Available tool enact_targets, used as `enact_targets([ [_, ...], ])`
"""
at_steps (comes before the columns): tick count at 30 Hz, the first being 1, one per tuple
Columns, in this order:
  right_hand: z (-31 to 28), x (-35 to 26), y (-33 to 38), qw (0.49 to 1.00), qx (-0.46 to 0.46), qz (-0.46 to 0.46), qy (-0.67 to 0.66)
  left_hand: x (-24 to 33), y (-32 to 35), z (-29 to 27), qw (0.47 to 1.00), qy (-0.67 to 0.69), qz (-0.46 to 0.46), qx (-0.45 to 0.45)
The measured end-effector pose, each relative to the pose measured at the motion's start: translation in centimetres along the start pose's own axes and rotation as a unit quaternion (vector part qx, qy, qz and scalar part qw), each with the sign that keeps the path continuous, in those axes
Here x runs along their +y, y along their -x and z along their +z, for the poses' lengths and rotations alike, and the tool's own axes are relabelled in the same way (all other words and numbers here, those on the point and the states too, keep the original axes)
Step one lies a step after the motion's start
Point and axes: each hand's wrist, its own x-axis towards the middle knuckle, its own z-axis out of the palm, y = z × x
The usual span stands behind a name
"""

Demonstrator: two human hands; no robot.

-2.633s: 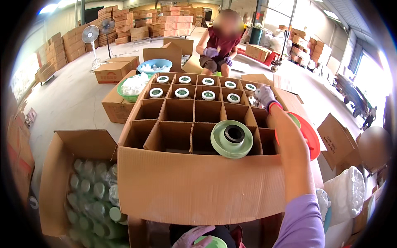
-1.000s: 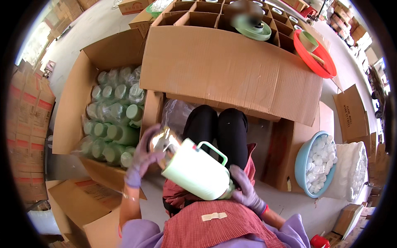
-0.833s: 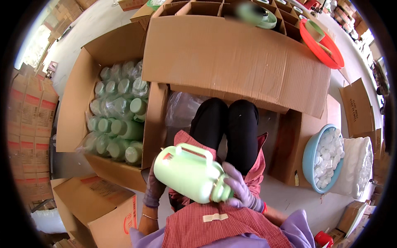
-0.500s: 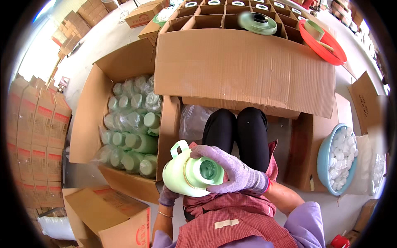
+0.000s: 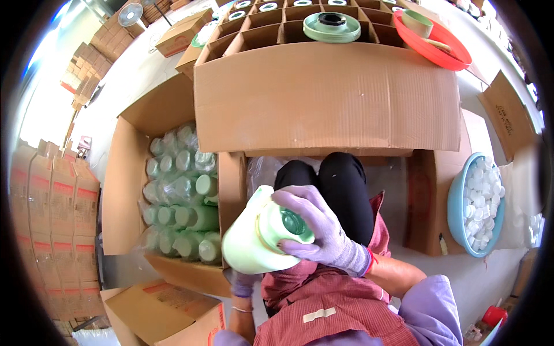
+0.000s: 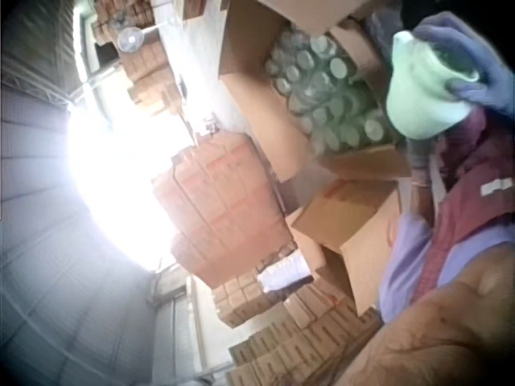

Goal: The person assembles light green kettles by inserting a small wooden stick into the spout, placing a lid on top, and wrapping each unit in a plastic bag. The person then places the wrapped kettles into a cardboard box.

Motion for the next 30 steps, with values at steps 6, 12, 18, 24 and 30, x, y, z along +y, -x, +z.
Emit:
enact_targets([
  [6, -5.9, 2.5, 7.9, 0.953, -0.187, 0.118, 0.207, 19.8, -8.9, 0.7, 0.903, -0.384, 0.049, -0.185],
  [12, -16.2, 1.7, -11.1, 0.906, -0.066, -0.138, 0.394, 17.7, -9.7, 8.5, 0.744, -0.537, 0.267, -0.294],
  [18, -24.2, 9.2, -27.1, 0.875, -0.14, 0.188, 0.423, 11.3, -12.6, 10.9, 0.708, -0.604, 0.211, -0.298],
  [24, -21.3, 6.8, -23.7, 0.863, -0.063, -0.137, 0.483, 14.6, -14.0, 10.5, 0.873, -0.419, 0.227, -0.107],
  [30, -7.4, 1.6, -10.2, 0.909, -0.055, -0.142, 0.388, 16.6, -14.5, 11.8, 0.875, 0.457, 0.078, -0.14],
])
